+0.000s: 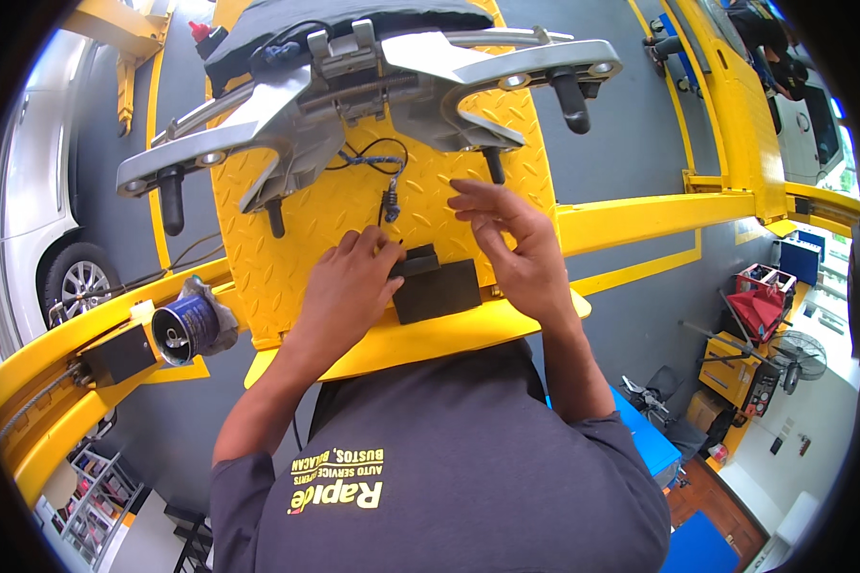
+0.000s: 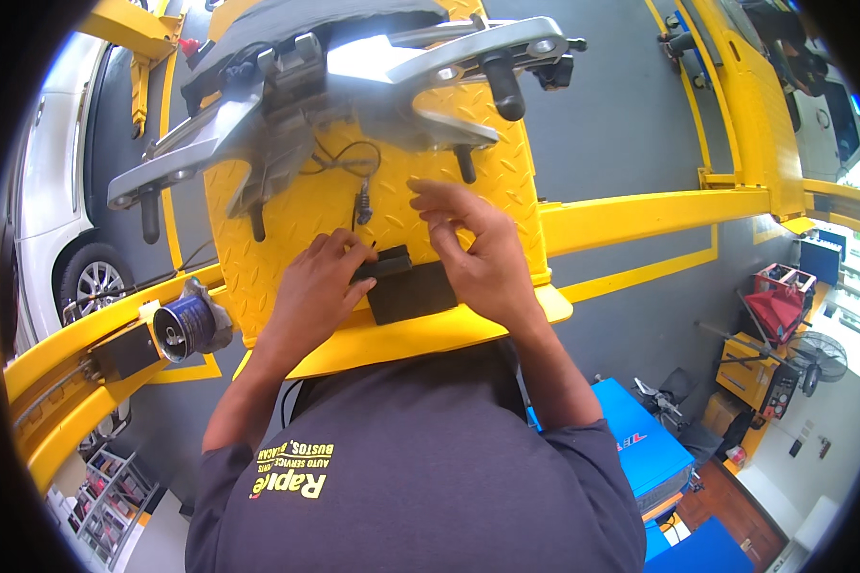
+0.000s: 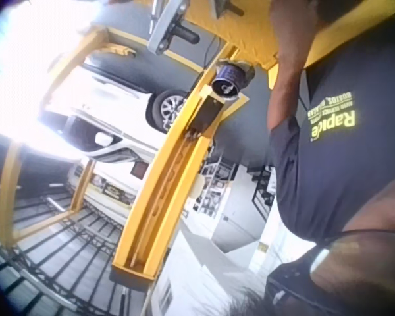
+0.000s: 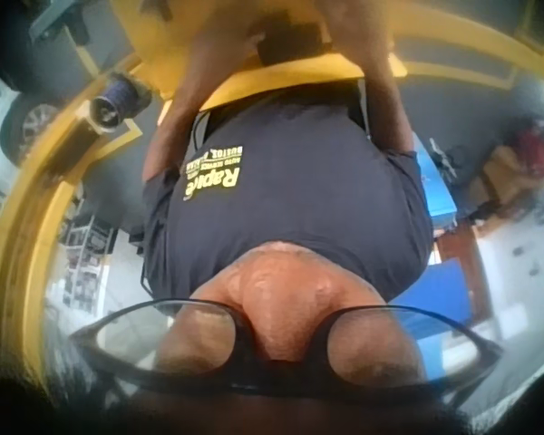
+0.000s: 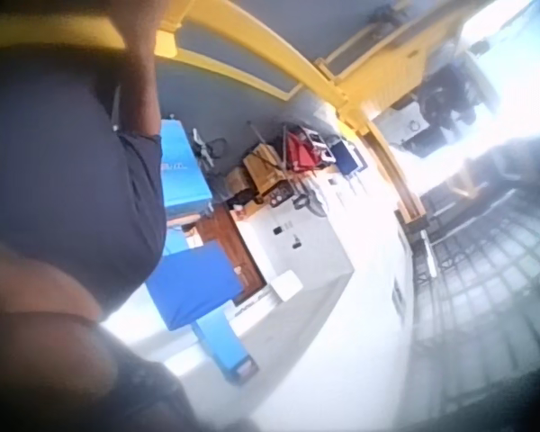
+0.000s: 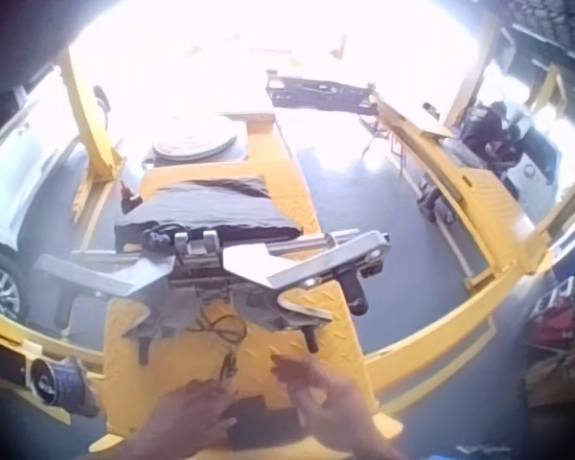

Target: The person removes a wheel alignment sensor from its mounting stand on a car lift, unscrews a threaded component by hand, and carries it to a tool cart where they wipe the part with a green cloth.

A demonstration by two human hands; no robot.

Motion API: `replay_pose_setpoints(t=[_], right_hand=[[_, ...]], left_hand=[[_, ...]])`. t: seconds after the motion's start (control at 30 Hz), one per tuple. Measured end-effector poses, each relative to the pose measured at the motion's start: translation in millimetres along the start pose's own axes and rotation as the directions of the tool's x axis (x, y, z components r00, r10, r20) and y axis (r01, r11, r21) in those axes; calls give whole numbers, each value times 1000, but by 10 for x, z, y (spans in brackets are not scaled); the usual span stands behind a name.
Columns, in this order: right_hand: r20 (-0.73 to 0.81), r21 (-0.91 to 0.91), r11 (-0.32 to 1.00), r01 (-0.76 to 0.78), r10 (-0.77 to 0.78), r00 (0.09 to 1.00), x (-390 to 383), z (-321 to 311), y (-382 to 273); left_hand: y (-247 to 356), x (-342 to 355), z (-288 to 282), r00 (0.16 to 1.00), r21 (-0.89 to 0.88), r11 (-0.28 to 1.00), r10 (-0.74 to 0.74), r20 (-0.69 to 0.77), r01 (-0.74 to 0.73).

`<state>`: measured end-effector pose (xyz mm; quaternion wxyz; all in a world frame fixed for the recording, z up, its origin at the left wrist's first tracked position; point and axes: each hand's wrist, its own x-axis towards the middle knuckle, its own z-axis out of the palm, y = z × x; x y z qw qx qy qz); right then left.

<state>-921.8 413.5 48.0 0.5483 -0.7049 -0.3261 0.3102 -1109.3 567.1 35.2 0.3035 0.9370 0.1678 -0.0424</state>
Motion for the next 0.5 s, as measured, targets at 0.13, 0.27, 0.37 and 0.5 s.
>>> replay_pose_setpoints(t=[0.13,0.27,0.37,0.5], right_hand=[[-18,7,1000,16,-15,1000,-104,-15,-60],[-188,108,994,9,11,982,-153,-45,-58],[-280,108,994,30,2,960,-204,-150,22],[-352,-49,993,112,-122,928,-245,-249,-28]], left_hand=[[53,57,-122,997,-89,995,42,-57,-47],[140,109,-252,995,-14,999,49,-92,-50],[111,185,-111,994,17,994,106,2,-106],[152,143,-23,992,-49,991,127,-3,-127]])
